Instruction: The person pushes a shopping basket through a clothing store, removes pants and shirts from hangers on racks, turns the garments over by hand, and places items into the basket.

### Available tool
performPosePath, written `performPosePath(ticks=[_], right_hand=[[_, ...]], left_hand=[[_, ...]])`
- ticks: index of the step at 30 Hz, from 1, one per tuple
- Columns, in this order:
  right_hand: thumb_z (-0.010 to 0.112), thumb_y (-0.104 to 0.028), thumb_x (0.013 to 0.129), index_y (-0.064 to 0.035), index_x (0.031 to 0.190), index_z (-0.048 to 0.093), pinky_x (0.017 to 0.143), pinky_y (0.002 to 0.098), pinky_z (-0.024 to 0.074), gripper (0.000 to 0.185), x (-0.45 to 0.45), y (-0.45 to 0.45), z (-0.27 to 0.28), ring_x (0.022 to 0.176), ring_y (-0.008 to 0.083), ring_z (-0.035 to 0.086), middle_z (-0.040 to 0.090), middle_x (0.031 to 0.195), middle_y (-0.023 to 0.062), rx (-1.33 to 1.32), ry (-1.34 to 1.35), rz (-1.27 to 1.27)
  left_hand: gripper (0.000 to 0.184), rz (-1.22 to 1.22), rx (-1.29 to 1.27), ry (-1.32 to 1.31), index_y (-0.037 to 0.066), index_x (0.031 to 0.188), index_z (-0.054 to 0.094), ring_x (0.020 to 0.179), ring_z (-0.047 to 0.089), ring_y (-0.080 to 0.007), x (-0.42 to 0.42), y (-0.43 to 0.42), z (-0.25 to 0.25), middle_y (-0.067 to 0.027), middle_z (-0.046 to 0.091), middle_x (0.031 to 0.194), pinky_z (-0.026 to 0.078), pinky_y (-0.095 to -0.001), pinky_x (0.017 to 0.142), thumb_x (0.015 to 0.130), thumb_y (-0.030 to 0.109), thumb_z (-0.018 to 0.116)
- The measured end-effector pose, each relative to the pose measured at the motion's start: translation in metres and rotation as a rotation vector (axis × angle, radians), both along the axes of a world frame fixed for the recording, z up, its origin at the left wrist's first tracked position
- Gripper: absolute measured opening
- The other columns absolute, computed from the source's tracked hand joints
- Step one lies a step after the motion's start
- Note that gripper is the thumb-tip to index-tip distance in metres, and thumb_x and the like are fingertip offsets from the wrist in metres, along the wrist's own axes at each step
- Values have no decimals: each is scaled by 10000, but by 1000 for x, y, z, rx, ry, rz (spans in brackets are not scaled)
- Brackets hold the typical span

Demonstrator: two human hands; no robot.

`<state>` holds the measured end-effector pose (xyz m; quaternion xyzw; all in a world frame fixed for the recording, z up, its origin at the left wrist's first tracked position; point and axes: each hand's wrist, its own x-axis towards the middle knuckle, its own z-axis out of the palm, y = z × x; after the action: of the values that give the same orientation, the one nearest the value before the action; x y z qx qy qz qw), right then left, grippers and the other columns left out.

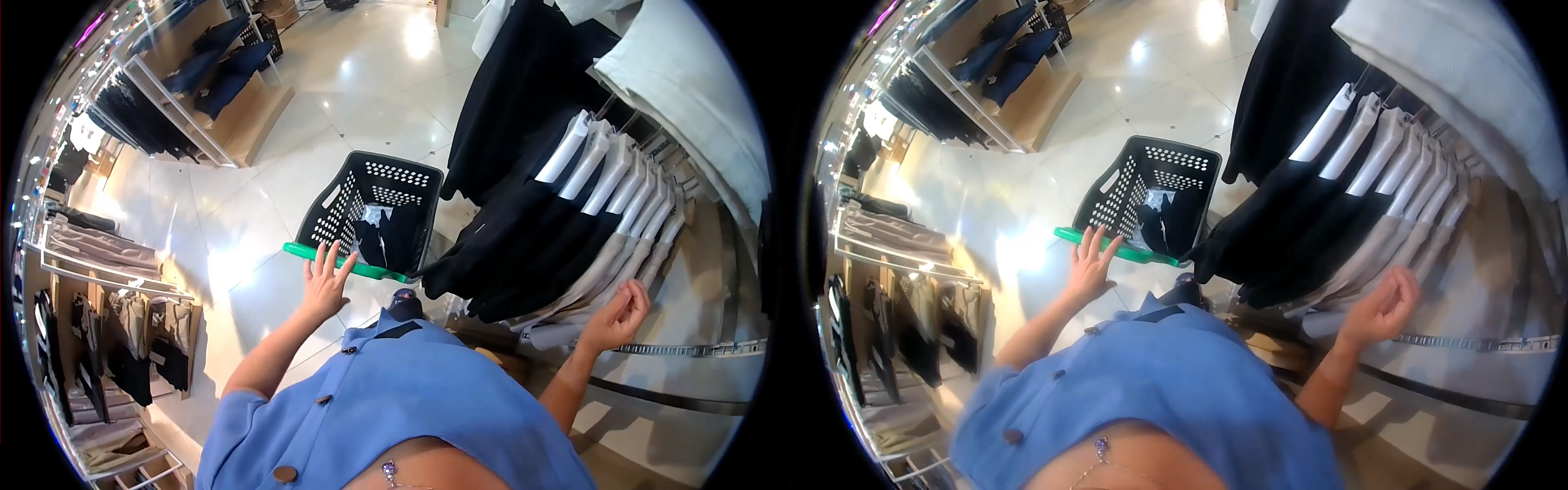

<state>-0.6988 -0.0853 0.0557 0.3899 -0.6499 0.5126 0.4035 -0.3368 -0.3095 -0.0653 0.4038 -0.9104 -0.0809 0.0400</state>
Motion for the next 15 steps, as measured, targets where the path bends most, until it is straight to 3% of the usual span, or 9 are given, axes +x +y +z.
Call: performPosePath(ticks=[2, 4, 6, 9, 13, 15], right_hand=[[505, -21, 867, -5, 892, 569, 660, 237, 497, 70, 8, -5, 0, 787, 194, 578, 591, 872, 111, -37, -19, 32], [502, -26, 867, -3, 883, 566, 647, 238, 495, 70, 17, -7, 1, 779, 195, 576, 588, 865, 119, -31, -48, 52], [499, -28, 868, -1, 878, 565, 642, 241, 495, 72, 28, -13, 2, 778, 195, 576, 588, 864, 121, -31, -65, 104], [470, 36, 854, 8, 896, 546, 626, 237, 472, 91, 43, -22, -6, 729, 163, 538, 563, 894, 112, 50, -53, 203], [443, 116, 815, 14, 901, 522, 579, 218, 444, 155, 75, -41, -12, 670, 141, 501, 535, 883, 109, 196, -56, 377], [491, 105, 767, -1, 853, 542, 592, 243, 456, 145, 94, -48, -13, 679, 189, 550, 569, 815, 120, 261, -108, 435]], left_hand=[[810, 54, -14, -85, 186, 1285, 395, 1290, 252, -297, -3, -12, -11, -96, 341, 1341, 234, -577, 964, 571, 190, 779], [295, 30, -219, -25, 154, 973, 563, 1173, 417, -214, 2, -43, -34, -37, 575, 992, 236, -575, 951, 686, 164, 630], [161, 9, -259, -27, 129, 869, 561, 1030, 514, -214, 8, -67, -26, -38, 585, 870, 310, -501, 916, 709, 142, 566], [92, -164, -32, -90, 97, 788, 535, 871, 563, -244, 28, -101, -29, -63, 584, 829, 406, -389, 765, 726, 164, 542], [62, -279, 35, -66, 115, 726, 532, 735, 587, -255, 30, -114, -22, -70, 578, 723, 461, -375, 626, 704, 171, 543], [65, -277, 25, -88, 134, 717, 542, 689, 596, -253, 32, -111, -19, -55, 585, 681, 468, -382, 588, 688, 191, 555]])
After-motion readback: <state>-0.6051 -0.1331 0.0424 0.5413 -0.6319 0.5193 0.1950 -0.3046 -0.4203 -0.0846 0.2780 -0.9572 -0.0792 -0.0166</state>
